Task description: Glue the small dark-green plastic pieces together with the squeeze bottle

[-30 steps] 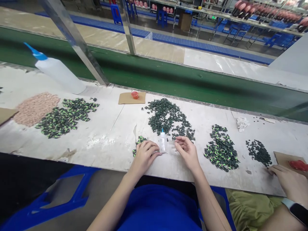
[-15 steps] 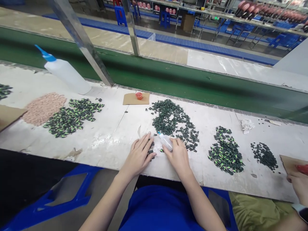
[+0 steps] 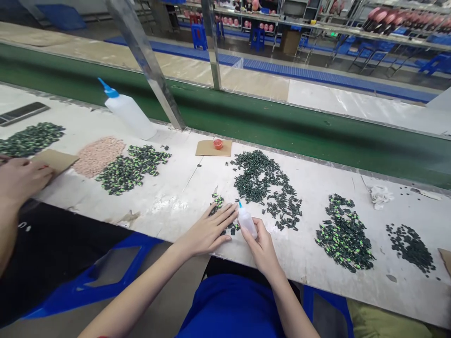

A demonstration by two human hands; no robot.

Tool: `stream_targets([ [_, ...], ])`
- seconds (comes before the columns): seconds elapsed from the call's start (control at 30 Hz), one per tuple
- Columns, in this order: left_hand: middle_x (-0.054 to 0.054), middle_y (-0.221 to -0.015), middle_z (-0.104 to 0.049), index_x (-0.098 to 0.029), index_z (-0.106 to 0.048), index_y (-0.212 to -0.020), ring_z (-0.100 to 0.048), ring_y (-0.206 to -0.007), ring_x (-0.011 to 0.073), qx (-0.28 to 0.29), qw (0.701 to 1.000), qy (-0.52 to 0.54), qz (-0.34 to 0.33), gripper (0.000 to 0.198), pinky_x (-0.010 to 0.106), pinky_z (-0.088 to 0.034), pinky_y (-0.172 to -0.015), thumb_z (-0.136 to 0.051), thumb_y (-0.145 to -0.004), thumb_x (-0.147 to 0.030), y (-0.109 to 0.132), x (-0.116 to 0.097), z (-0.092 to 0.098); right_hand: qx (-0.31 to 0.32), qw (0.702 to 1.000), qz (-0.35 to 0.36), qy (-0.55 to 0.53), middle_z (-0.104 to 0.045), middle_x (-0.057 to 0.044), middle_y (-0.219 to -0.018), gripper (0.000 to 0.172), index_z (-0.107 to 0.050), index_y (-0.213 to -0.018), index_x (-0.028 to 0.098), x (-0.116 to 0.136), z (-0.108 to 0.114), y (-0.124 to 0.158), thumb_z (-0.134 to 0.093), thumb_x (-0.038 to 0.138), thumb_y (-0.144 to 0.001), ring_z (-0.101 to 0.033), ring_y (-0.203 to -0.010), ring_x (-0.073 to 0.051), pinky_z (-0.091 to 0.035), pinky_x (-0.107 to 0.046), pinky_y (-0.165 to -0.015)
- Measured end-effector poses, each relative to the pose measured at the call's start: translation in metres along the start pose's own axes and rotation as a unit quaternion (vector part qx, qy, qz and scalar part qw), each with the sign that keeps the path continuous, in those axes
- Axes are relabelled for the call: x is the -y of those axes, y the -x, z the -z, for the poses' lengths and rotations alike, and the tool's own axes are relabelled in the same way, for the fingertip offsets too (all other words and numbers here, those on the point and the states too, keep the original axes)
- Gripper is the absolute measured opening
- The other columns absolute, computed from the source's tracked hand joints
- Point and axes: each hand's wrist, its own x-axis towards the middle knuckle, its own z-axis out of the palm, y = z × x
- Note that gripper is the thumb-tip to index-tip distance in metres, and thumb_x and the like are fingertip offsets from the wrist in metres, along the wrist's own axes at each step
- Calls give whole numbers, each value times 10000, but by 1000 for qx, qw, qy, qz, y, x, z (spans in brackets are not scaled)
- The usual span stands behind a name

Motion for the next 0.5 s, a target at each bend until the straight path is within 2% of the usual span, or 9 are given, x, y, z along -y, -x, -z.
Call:
stream_targets([
  [0.1, 146, -1519, -298, -205, -168, -1492, -234, -1413, 297, 15, 999, 11, 37, 630, 560, -128, -1112, -271, -953, -514, 5, 1, 5, -6, 999, 7, -38, -679, -48, -969, 281, -565, -1030, 203, -3, -2, -1, -536, 435, -875, -636, -899, -197, -507, -318, -787],
  [0.2, 116, -1527, -293, -277, -239, -1472, -240, -1403, 320, 7, 998, 40, 55, 565, 596, -162, -1084, -286, -954, -496, 5, 21, 18, -43, 995, 13, -89, -691, -66, -1003, 319, -574, -1034, 209, -2, 8, 0, -600, 449, -824, -650, -923, -219, -517, -357, -816],
  [0.27, 100, -1517, -321, -305, -348, -1422, -316, -1365, 304, -51, 993, 49, 97, 469, 567, -247, -1057, -283, -968, -405, -2, 47, 27, -71, 990, 14, -125, -703, -62, -945, 358, -588, -1006, 214, -3, 20, 3, -666, 462, -760, -666, -844, -224, -535, -366, -761],
  [0.37, 135, -1389, -484, -226, -578, -1209, -455, -1235, 316, -179, 959, 20, 220, 340, 527, -363, -972, -396, -926, -273, -25, 94, 36, -109, 979, 23, -168, -690, -30, -776, 389, -614, -945, 213, -4, 38, 10, -723, 478, -682, -644, -669, -202, -529, -339, -615],
  [0.43, 135, -1239, -593, -164, -649, -1019, -530, -1117, 289, -188, 946, 27, 263, 260, 464, -402, -949, -421, -897, -190, -40, 121, 39, -144, 968, 43, -201, -654, -10, -684, 399, -628, -915, 212, -6, 49, 16, -726, 503, -660, -604, -601, -181, -498, -315, -552],
  [0.5, 92, -1051, -657, -131, -652, -897, -574, -1014, 247, -180, 947, 36, 265, 229, 395, -429, -927, -426, -889, -167, -50, 138, 42, -175, 955, 66, -229, -621, -1, -643, 418, -637, -895, 213, -8, 59, 21, -714, 537, -643, -547, -539, -154, -454, -291, -499],
])
